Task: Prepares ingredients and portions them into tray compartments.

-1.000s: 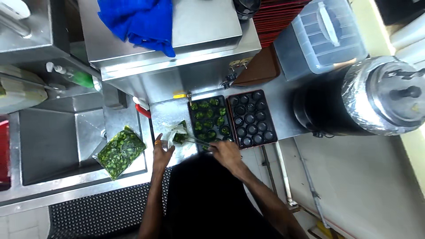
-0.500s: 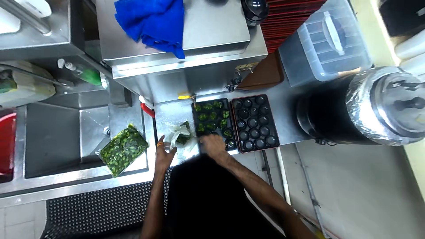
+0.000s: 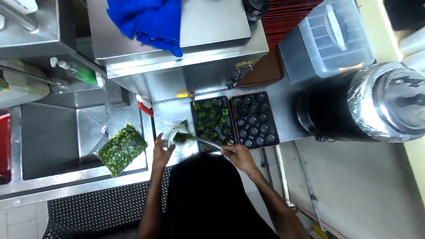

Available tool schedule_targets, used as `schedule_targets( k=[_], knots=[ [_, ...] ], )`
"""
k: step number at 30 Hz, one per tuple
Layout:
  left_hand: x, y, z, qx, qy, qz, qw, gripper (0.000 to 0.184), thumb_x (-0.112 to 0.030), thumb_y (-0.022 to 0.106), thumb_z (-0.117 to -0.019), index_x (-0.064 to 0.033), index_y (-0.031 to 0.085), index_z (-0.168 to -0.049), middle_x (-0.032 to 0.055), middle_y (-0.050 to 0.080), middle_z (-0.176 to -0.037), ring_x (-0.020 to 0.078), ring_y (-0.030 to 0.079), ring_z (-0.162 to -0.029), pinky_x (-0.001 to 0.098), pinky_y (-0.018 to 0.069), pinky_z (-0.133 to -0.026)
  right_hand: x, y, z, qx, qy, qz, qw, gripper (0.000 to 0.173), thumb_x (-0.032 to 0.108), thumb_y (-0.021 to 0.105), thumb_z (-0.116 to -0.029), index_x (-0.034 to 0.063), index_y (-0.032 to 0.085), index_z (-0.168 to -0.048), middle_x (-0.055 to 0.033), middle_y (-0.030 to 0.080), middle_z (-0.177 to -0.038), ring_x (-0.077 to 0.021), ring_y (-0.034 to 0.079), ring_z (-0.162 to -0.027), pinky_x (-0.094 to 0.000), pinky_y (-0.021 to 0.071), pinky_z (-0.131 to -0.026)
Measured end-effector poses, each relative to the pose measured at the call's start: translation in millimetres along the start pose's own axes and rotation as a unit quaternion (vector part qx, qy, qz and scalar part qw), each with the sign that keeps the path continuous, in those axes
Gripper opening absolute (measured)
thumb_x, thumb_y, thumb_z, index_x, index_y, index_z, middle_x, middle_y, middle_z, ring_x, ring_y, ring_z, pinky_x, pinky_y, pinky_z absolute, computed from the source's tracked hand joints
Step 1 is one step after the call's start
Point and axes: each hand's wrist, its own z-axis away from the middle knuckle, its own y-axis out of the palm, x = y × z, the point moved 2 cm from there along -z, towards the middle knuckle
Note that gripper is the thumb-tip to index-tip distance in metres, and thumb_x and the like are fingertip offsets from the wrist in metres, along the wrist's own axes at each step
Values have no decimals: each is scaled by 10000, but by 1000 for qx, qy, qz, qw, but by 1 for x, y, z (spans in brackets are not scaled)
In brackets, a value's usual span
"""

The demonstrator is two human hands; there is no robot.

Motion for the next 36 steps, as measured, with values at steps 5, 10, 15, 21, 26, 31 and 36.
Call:
schedule_targets(
  k=[5, 10, 15, 21, 26, 31, 36],
  knots=[
    [-2, 2, 2, 9, -8, 5, 1000, 825, -195, 774, -860, -63, 360, -1561, 182, 630, -1223, 237, 664, -853, 412, 583, -695, -60, -23, 39, -30, 88, 10, 996, 239, 386, 662, -990, 259, 808, -1131, -6, 789, -1028, -210, 740, -960, -551, 568, -875],
    [-3, 4, -3, 17, -7, 10, 1000, 826, -199, 772, -863, -55, 353, -1560, 195, 640, -1229, 251, 679, -895, 436, 591, -738, -97, -36, 65, -54, 208, 78, 973, 244, 392, 651, -993, 273, 801, -1143, -60, 787, -1012, -313, 735, -950, -623, 544, -830],
    [-5, 4, -5, 20, -1, -1, 1000, 824, -207, 767, -862, -55, 354, -1559, 189, 645, -1211, 246, 678, -898, 432, 591, -739, -104, -26, 62, -29, 267, 121, 956, 278, 425, 634, -996, 286, 776, -1190, -91, 776, -1073, -347, 721, -1022, -622, 540, -870],
    [-6, -1, -3, 8, 1, -27, 1000, 832, -225, 778, -859, -65, 359, -1560, 176, 651, -1214, 250, 684, -909, 445, 589, -747, -94, -35, 69, -26, 270, 136, 953, 294, 439, 643, -991, 282, 766, -1208, -106, 773, -1066, -355, 723, -1006, -615, 544, -848],
    [-4, 3, -2, 10, 0, -14, 1000, 823, -199, 773, -857, -62, 363, -1557, 187, 646, -1222, 251, 680, -927, 442, 586, -766, -90, -38, 65, -31, 270, 161, 949, 286, 433, 615, -1008, 295, 767, -1207, -97, 775, -1066, -351, 725, -1008, -610, 548, -846],
    [-2, 2, -2, 8, 4, -13, 1000, 825, -199, 770, -850, -60, 365, -1556, 178, 651, -1216, 241, 683, -916, 433, 589, -747, -90, -32, 60, -10, 279, 177, 944, 298, 444, 621, -998, 304, 755, -1224, -104, 769, -1094, -355, 718, -1042, -601, 552, -861],
    [2, 2, 0, 5, 1, -16, 1000, 821, -217, 772, -855, -67, 368, -1554, 180, 645, -1235, 249, 680, -960, 442, 587, -777, -85, -37, 62, -29, 268, 182, 946, 294, 439, 619, -1006, 297, 756, -1225, -109, 771, -1072, -357, 723, -1014, -599, 552, -842]
  ],
)
